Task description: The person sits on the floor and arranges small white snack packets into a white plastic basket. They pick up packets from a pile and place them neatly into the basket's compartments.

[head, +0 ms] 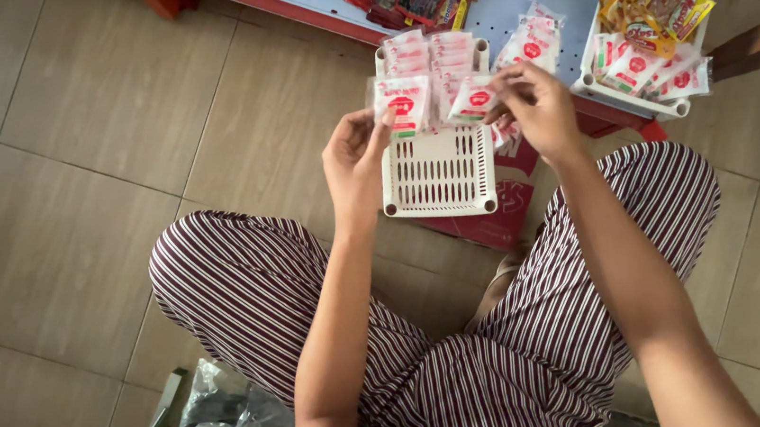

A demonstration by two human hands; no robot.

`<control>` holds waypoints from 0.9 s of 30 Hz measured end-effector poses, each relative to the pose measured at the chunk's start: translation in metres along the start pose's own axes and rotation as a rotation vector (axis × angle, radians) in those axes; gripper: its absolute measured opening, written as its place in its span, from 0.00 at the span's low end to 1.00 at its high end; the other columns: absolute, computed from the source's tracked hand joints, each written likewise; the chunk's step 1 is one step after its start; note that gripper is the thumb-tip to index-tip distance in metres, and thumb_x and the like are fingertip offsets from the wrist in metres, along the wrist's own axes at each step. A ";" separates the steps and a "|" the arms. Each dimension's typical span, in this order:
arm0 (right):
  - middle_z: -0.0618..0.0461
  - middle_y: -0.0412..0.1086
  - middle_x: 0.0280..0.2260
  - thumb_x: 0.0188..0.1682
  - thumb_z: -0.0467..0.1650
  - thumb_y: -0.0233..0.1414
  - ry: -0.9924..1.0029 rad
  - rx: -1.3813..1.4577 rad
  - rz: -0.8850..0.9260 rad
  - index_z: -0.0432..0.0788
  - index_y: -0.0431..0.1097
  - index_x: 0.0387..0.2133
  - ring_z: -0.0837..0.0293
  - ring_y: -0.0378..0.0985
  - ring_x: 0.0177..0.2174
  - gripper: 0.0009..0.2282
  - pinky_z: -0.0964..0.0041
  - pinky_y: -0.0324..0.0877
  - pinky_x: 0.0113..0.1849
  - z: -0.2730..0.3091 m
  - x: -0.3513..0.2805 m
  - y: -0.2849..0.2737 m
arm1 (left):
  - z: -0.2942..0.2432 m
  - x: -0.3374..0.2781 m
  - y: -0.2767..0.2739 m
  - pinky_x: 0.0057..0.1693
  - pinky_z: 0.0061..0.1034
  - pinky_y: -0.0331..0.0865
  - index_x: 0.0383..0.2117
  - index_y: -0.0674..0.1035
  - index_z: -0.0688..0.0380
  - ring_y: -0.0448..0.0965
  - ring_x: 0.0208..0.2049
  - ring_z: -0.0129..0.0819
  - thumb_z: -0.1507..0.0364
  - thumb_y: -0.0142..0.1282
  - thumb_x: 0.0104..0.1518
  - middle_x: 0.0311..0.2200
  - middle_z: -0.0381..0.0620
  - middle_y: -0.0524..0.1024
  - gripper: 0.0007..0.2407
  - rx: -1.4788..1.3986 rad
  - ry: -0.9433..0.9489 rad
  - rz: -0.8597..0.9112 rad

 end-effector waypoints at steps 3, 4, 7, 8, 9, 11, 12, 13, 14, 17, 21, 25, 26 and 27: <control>0.49 0.77 0.31 0.59 0.29 0.53 -0.001 -0.088 0.018 0.39 0.71 0.42 0.62 0.83 0.27 0.05 0.73 0.70 0.24 -0.018 0.008 0.014 | -0.001 0.001 -0.002 0.47 0.18 0.75 0.44 0.79 0.69 0.79 0.37 0.20 0.73 0.61 0.62 0.37 0.42 0.82 0.11 -0.081 -0.054 0.005; 0.49 0.77 0.31 0.59 0.29 0.52 0.011 -0.122 0.015 0.38 0.70 0.42 0.62 0.83 0.27 0.05 0.73 0.71 0.23 -0.024 0.011 0.018 | 0.000 0.001 -0.003 0.47 0.18 0.75 0.44 0.79 0.69 0.80 0.37 0.20 0.73 0.61 0.62 0.37 0.43 0.82 0.11 -0.076 -0.064 0.000; 0.48 0.77 0.29 0.59 0.28 0.52 0.014 -0.231 -0.002 0.37 0.69 0.42 0.62 0.82 0.25 0.05 0.72 0.71 0.23 -0.039 0.016 0.029 | 0.001 0.003 -0.005 0.47 0.19 0.74 0.45 0.79 0.68 0.80 0.38 0.20 0.72 0.61 0.62 0.37 0.43 0.82 0.11 -0.070 -0.081 -0.010; 0.47 0.77 0.29 0.59 0.28 0.51 0.009 -0.268 -0.008 0.37 0.69 0.42 0.63 0.82 0.25 0.05 0.72 0.71 0.23 -0.042 0.018 0.031 | 0.002 0.004 -0.006 0.47 0.19 0.74 0.45 0.79 0.68 0.80 0.38 0.20 0.72 0.61 0.62 0.38 0.43 0.82 0.11 -0.070 -0.083 -0.013; 0.47 0.77 0.28 0.59 0.28 0.51 0.002 -0.295 -0.021 0.36 0.68 0.42 0.61 0.82 0.25 0.05 0.70 0.72 0.23 -0.046 0.018 0.033 | 0.002 0.004 -0.006 0.47 0.19 0.74 0.45 0.79 0.68 0.80 0.38 0.20 0.72 0.61 0.62 0.38 0.42 0.82 0.11 -0.083 -0.085 -0.007; 0.45 0.76 0.27 0.58 0.28 0.51 -0.013 -0.349 -0.048 0.36 0.67 0.41 0.56 0.83 0.25 0.06 0.65 0.74 0.25 -0.053 0.017 0.037 | 0.003 0.005 -0.006 0.48 0.19 0.75 0.45 0.79 0.67 0.81 0.39 0.20 0.72 0.61 0.62 0.38 0.42 0.82 0.11 -0.108 -0.088 0.007; 0.43 0.76 0.29 0.57 0.27 0.52 -0.107 -0.445 -0.085 0.35 0.67 0.41 0.51 0.83 0.28 0.05 0.61 0.73 0.28 -0.053 0.017 0.038 | 0.003 0.005 -0.006 0.48 0.18 0.75 0.45 0.79 0.67 0.81 0.38 0.20 0.71 0.61 0.62 0.38 0.42 0.82 0.11 -0.093 -0.091 0.002; 0.41 0.75 0.31 0.57 0.27 0.53 -0.202 -0.540 -0.122 0.34 0.67 0.40 0.47 0.82 0.31 0.05 0.56 0.73 0.31 -0.053 0.015 0.040 | 0.002 0.005 -0.007 0.48 0.18 0.75 0.45 0.79 0.67 0.80 0.38 0.20 0.71 0.61 0.62 0.38 0.42 0.82 0.11 -0.077 -0.094 -0.003; 0.39 0.75 0.33 0.56 0.26 0.54 -0.298 -0.634 -0.160 0.34 0.67 0.39 0.42 0.81 0.33 0.05 0.52 0.73 0.34 -0.052 0.014 0.042 | 0.002 0.004 -0.007 0.48 0.18 0.74 0.45 0.79 0.67 0.80 0.38 0.20 0.71 0.61 0.62 0.38 0.42 0.82 0.11 -0.062 -0.097 -0.008; 0.36 0.70 0.40 0.55 0.24 0.54 -0.426 -0.735 -0.195 0.35 0.65 0.40 0.35 0.76 0.41 0.06 0.46 0.71 0.42 -0.049 0.010 0.045 | 0.001 0.004 -0.006 0.47 0.18 0.74 0.45 0.79 0.68 0.80 0.38 0.20 0.72 0.62 0.61 0.38 0.43 0.82 0.12 -0.057 -0.110 -0.024; 0.36 0.63 0.47 0.55 0.25 0.54 -0.347 -0.735 -0.176 0.34 0.62 0.47 0.34 0.74 0.42 0.11 0.45 0.71 0.41 -0.041 0.004 0.049 | 0.000 0.003 -0.005 0.47 0.18 0.74 0.45 0.79 0.68 0.80 0.38 0.21 0.71 0.62 0.62 0.38 0.44 0.83 0.12 -0.080 -0.106 -0.015; 0.33 0.57 0.50 0.49 0.28 0.58 -0.254 -0.791 -0.071 0.32 0.58 0.49 0.35 0.75 0.36 0.20 0.44 0.71 0.37 -0.035 -0.005 0.057 | 0.000 0.004 -0.005 0.47 0.18 0.74 0.45 0.79 0.68 0.80 0.38 0.20 0.71 0.62 0.62 0.38 0.43 0.83 0.12 -0.060 -0.106 -0.022; 0.34 0.57 0.50 0.50 0.29 0.58 -0.153 -0.803 -0.006 0.32 0.57 0.49 0.36 0.76 0.34 0.20 0.45 0.72 0.36 -0.039 -0.006 0.058 | 0.001 0.004 -0.005 0.47 0.18 0.74 0.45 0.79 0.68 0.80 0.38 0.20 0.71 0.62 0.62 0.38 0.43 0.82 0.12 -0.052 -0.105 -0.025; 0.36 0.58 0.50 0.49 0.29 0.59 -0.205 -0.843 0.021 0.34 0.58 0.46 0.36 0.76 0.36 0.18 0.45 0.72 0.36 -0.040 -0.008 0.060 | 0.002 0.004 -0.004 0.47 0.18 0.74 0.45 0.79 0.68 0.80 0.38 0.20 0.71 0.62 0.62 0.38 0.43 0.82 0.12 -0.071 -0.107 -0.019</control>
Point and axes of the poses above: each hand's wrist, its own x-axis towards the middle knuckle, its own y-axis out of the palm, z = x × y, the point moved 3 cm from there along x, towards the middle knuckle
